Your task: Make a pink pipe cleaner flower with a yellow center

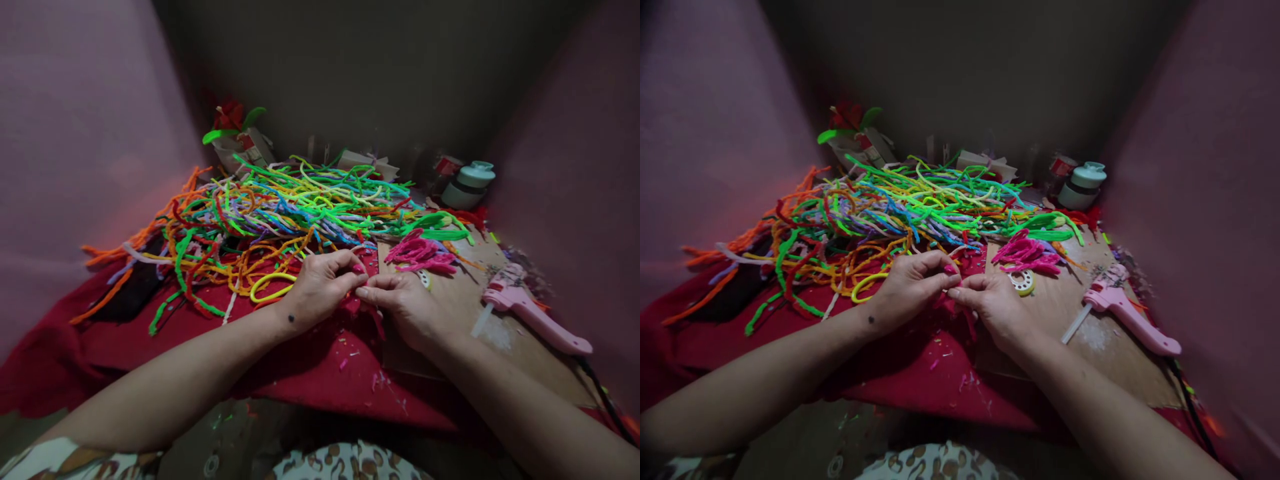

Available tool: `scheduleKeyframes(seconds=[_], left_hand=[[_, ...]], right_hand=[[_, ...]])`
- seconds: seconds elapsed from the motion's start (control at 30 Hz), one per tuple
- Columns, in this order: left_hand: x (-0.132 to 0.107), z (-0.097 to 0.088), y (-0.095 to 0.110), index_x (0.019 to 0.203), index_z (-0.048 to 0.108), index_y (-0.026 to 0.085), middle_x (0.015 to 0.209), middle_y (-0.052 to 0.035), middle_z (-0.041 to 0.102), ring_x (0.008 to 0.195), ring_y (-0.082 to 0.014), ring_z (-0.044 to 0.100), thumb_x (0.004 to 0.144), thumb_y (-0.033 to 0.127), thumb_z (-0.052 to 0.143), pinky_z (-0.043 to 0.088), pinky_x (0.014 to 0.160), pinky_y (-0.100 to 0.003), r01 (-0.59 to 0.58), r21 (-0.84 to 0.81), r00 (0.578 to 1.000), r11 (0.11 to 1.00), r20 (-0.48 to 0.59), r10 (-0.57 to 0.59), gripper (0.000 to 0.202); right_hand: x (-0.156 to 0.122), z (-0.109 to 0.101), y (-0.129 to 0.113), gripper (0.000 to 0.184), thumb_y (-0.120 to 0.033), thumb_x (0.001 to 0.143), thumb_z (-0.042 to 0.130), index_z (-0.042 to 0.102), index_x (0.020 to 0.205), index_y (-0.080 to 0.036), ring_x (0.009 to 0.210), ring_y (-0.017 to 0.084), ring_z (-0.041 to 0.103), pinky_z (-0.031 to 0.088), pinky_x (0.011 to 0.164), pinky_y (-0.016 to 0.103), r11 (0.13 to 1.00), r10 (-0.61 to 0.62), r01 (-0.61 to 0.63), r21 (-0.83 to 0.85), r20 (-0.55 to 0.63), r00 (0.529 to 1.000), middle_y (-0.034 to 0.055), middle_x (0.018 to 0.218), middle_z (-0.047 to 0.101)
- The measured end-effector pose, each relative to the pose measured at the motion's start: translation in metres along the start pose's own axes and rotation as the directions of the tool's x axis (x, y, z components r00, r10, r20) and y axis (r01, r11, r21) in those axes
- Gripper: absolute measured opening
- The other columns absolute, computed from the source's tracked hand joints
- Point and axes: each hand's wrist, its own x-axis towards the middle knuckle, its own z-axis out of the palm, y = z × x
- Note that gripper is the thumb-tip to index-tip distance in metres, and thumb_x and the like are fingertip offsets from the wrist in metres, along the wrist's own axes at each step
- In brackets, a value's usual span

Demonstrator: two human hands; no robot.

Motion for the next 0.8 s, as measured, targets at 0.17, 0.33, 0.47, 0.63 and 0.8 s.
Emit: scheduleKeyframes(seconds=[0.17, 0.33, 0.47, 0.63, 0.8], left_hand=[[0.005, -0.009, 0.007, 0.071, 0.061, 0.013, 0.059, 0.003, 0.054, 0.052, -0.0058, 0.044, 0.072, 0.022, 0.059, 0.033, 0.049, -0.018, 0.156, -0.131, 0.978, 0.979, 0.161, -0.135, 0.009], [0.007, -0.013, 0.011, 0.074, 0.063, 0.012, 0.054, 0.0034, 0.052, 0.043, -0.0042, 0.037, 0.071, 0.024, 0.06, 0.027, 0.043, -0.018, 0.312, -0.224, 0.924, 0.923, 0.296, -0.241, 0.013], [0.005, -0.007, 0.006, 0.065, 0.064, 0.013, 0.057, 0.0018, 0.057, 0.053, -0.007, 0.048, 0.069, 0.018, 0.061, 0.037, 0.054, -0.019, 0.005, 0.01, 0.998, 1.0, 0.067, -0.006, 0.007], [0.006, -0.006, 0.005, 0.066, 0.063, 0.013, 0.058, 0.0024, 0.059, 0.054, -0.0074, 0.05, 0.071, 0.022, 0.061, 0.039, 0.054, -0.018, -0.007, -0.008, 0.998, 1.0, 0.069, 0.008, 0.011], [0.006, -0.007, 0.007, 0.062, 0.062, 0.013, 0.057, 0.0026, 0.057, 0.056, -0.0073, 0.049, 0.072, 0.021, 0.061, 0.038, 0.056, -0.019, -0.07, 0.091, 0.998, 0.993, 0.013, 0.069, 0.013]], right_hand=[[-0.001, 0.0, -0.001, 0.021, -0.032, 0.062, 0.07, 0.061, 0.052, -0.015, 0.04, 0.007, 0.035, 0.023, 0.043, 0.024, 0.998, 0.026, -0.027, 0.048, 0.021, 0.999, -0.0038, 0.043, 0.046], [-0.001, 0.001, -0.001, 0.028, -0.03, 0.062, 0.07, 0.053, 0.045, -0.016, 0.039, 0.005, 0.028, 0.015, 0.043, 0.025, 0.999, 0.011, -0.011, 0.031, 0.007, 1.0, -0.0054, 0.039, 0.04], [0.0, 0.002, 0.0, 0.026, -0.029, 0.06, 0.069, 0.052, 0.046, -0.016, 0.039, 0.005, 0.026, 0.014, 0.042, 0.024, 0.998, 0.021, -0.022, 0.057, 0.019, 1.0, -0.0058, 0.04, 0.038], [0.0, 0.0, 0.001, 0.027, -0.029, 0.059, 0.072, 0.053, 0.046, -0.015, 0.04, 0.005, 0.029, 0.017, 0.042, 0.024, 0.999, -0.004, 0.005, 0.046, -0.02, 1.0, -0.0055, 0.041, 0.04], [0.0, -0.002, 0.002, 0.024, -0.029, 0.067, 0.067, 0.056, 0.051, -0.015, 0.039, 0.006, 0.033, 0.019, 0.041, 0.024, 0.998, -0.016, 0.011, 0.067, 0.077, 0.997, -0.0046, 0.042, 0.043]])
